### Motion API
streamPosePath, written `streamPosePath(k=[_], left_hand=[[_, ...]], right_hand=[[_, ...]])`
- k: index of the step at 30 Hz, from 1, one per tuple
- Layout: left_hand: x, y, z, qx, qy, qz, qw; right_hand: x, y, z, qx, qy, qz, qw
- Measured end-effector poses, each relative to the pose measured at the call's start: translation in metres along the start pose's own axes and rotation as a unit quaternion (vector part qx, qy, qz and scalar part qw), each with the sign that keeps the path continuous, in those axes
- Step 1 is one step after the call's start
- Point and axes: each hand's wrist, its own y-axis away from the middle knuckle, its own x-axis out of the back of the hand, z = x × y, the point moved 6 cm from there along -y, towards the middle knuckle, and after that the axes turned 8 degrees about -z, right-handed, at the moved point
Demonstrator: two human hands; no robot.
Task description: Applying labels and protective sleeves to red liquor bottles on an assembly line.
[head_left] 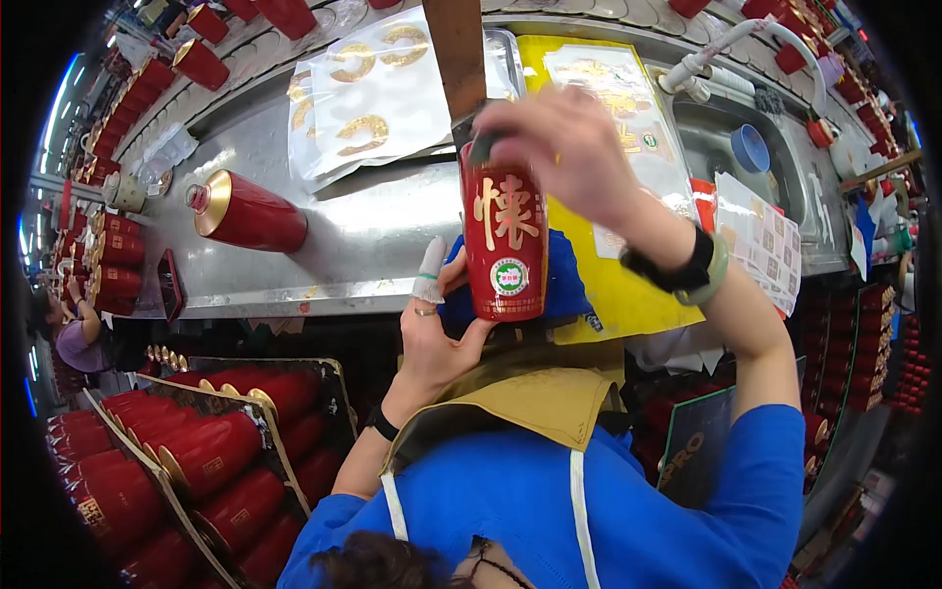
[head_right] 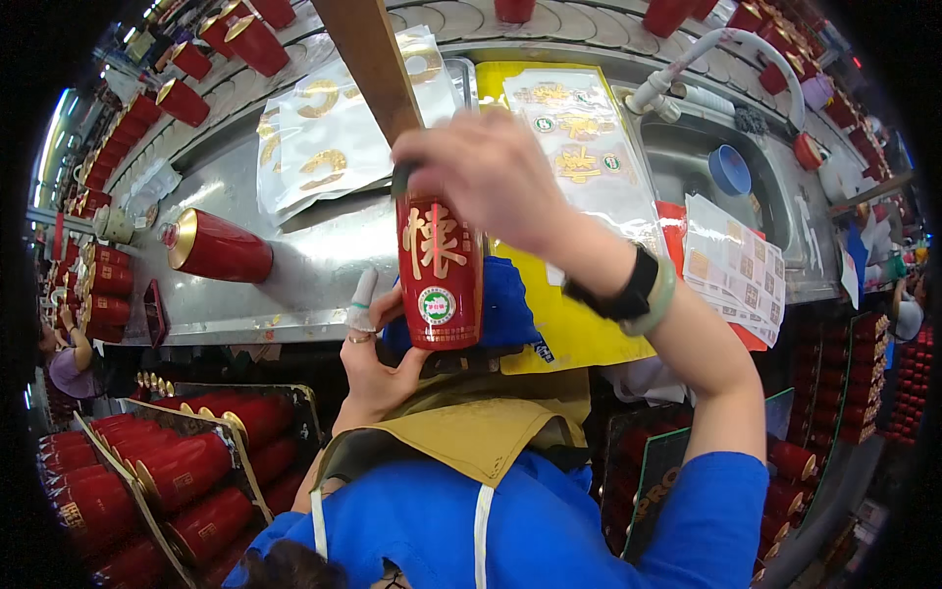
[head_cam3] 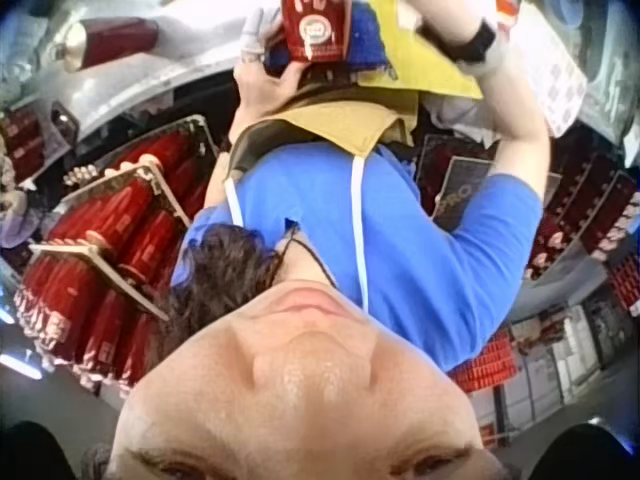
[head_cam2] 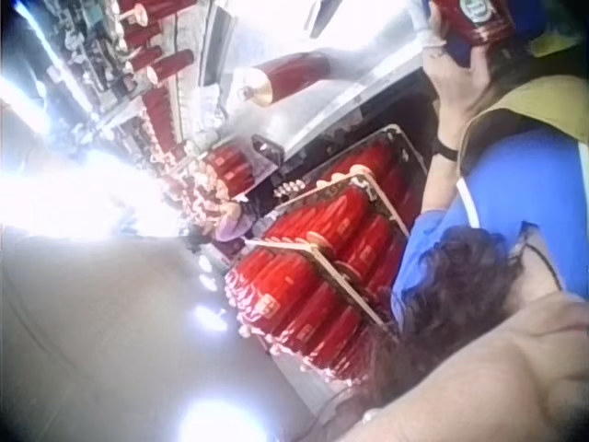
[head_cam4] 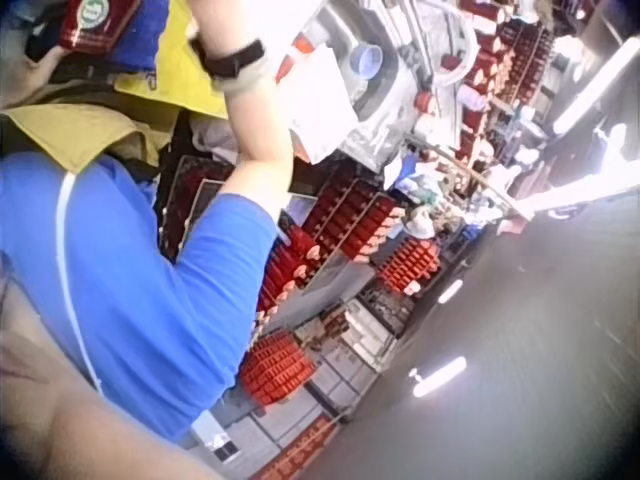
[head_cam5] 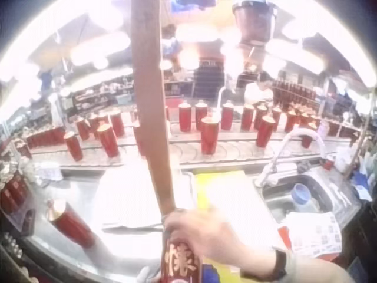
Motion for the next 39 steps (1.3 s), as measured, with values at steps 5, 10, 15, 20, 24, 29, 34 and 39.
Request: streamPosePath(k=[5, 10, 15, 20, 24, 29, 34, 39], left_hand=[[-0.001, -0.013, 0.01, 0.038, 0.036, 0.005, 0.999], [0.0, -0.021, 0.012, 0.013, -0.058, 0.012, 0.998], [0.0, -0.018, 0.001, -0.001, -0.089, -0.008, 0.996], [-0.002, -0.019, -0.001, 0.03, -0.074, -0.059, 0.995], [-0.004, -0.02, 0.004, 0.035, -0.08, -0.06, 0.994], [-0.004, -0.015, 0.002, -0.01, -0.07, -0.025, 0.997], [0.001, -0.014, 0.009, 0.034, -0.084, -0.015, 0.996], [0.004, -0.013, 0.043, -0.008, -0.154, 0.066, 0.986]], right_hand=[[-0.011, 0.038, -0.017, 0.063, -0.017, -0.012, 0.998], [0.003, 0.109, -0.089, 0.148, -0.149, -0.066, 0.976], [0.014, 0.093, -0.046, -0.038, -0.064, 0.015, 0.997], [-0.008, 0.136, -0.105, 0.089, -0.166, -0.129, 0.974], [0.008, 0.079, -0.059, -0.039, -0.134, -0.013, 0.99], [0.032, 0.009, 0.013, 0.025, 0.149, 0.049, 0.987], [0.01, 0.067, -0.081, 0.176, -0.059, -0.061, 0.981], [0.01, 0.01, -0.022, 0.027, 0.015, 0.015, 0.999]])
